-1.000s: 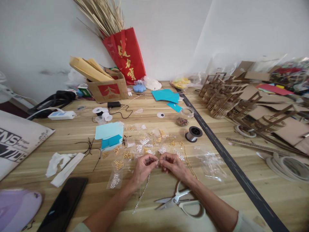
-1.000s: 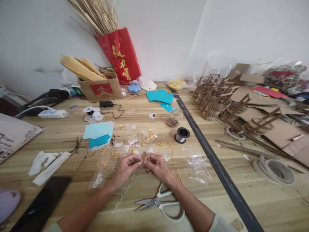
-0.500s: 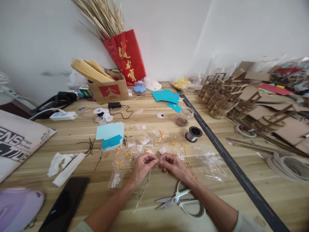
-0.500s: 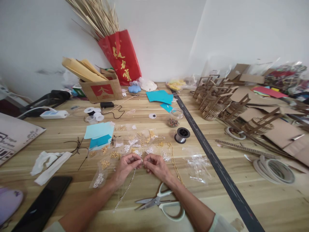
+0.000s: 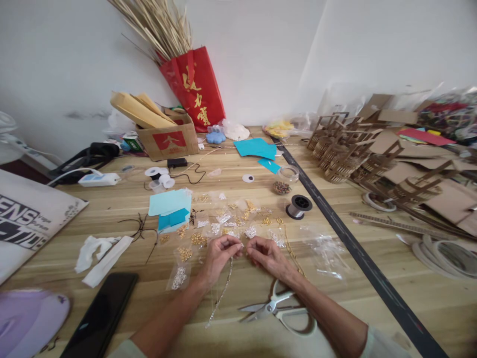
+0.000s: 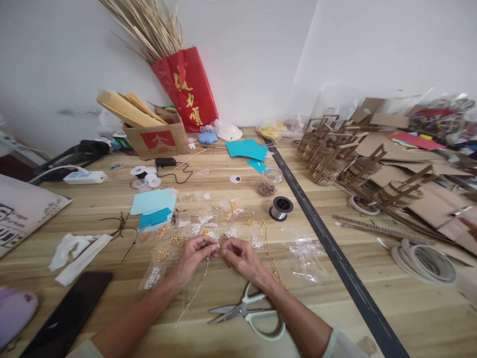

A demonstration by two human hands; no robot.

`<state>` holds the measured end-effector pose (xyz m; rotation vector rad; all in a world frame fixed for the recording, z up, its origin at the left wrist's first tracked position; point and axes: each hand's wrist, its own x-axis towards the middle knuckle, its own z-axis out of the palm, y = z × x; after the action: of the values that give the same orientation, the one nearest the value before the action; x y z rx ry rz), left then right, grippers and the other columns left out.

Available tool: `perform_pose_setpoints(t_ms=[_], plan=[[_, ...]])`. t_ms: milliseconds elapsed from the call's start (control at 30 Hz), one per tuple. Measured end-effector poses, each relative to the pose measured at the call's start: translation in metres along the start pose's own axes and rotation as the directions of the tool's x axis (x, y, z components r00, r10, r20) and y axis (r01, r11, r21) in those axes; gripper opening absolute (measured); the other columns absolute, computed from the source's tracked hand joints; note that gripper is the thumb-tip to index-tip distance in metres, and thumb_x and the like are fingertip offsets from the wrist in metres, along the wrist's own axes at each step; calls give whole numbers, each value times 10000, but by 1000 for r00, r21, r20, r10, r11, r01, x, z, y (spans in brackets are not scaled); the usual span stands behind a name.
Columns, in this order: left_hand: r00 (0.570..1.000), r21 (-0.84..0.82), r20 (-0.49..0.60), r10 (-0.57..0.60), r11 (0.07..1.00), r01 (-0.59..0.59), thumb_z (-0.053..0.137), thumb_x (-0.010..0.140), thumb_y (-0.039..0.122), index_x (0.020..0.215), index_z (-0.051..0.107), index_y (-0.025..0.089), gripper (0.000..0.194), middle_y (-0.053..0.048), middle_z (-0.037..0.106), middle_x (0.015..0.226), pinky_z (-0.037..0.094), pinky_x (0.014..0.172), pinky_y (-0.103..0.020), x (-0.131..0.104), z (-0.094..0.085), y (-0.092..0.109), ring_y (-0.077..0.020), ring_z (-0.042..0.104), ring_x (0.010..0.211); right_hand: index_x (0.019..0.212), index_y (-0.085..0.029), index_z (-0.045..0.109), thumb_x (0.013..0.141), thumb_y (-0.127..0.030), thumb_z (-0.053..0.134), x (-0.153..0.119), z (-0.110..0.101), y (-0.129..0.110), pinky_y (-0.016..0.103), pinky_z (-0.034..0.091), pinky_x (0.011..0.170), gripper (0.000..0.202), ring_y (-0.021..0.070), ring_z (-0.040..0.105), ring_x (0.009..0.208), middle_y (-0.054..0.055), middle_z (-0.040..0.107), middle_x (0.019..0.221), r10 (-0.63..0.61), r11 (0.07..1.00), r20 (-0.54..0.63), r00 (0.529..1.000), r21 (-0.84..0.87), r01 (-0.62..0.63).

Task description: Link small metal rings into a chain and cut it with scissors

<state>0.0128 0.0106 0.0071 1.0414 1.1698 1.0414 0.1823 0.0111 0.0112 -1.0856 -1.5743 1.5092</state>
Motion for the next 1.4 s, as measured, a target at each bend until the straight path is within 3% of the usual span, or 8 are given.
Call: perform_pose_setpoints(t_ms=[667,1400], plan=[[1000,11,8,14,1000,-14,720,653,218,701,665,134,112,10,638,565,441,544,-220,0,1,1,-123,592,538,733,-155,540,818,-395,554,-1,-3,5,218,268,491,255,94,369,526,-37,443,577,-15,998,13,1000,-53,16],[999,14,46,18,1000,-19,729,651,214,691,664,132,112,12,632,568,443,540,-222,0,2,2,-120,580,534,715,-155,535,808,-389,549,0,-3,2,225,264,487,252,97,369,520,-34,444,565,-15,997,23,1000,-73,16]])
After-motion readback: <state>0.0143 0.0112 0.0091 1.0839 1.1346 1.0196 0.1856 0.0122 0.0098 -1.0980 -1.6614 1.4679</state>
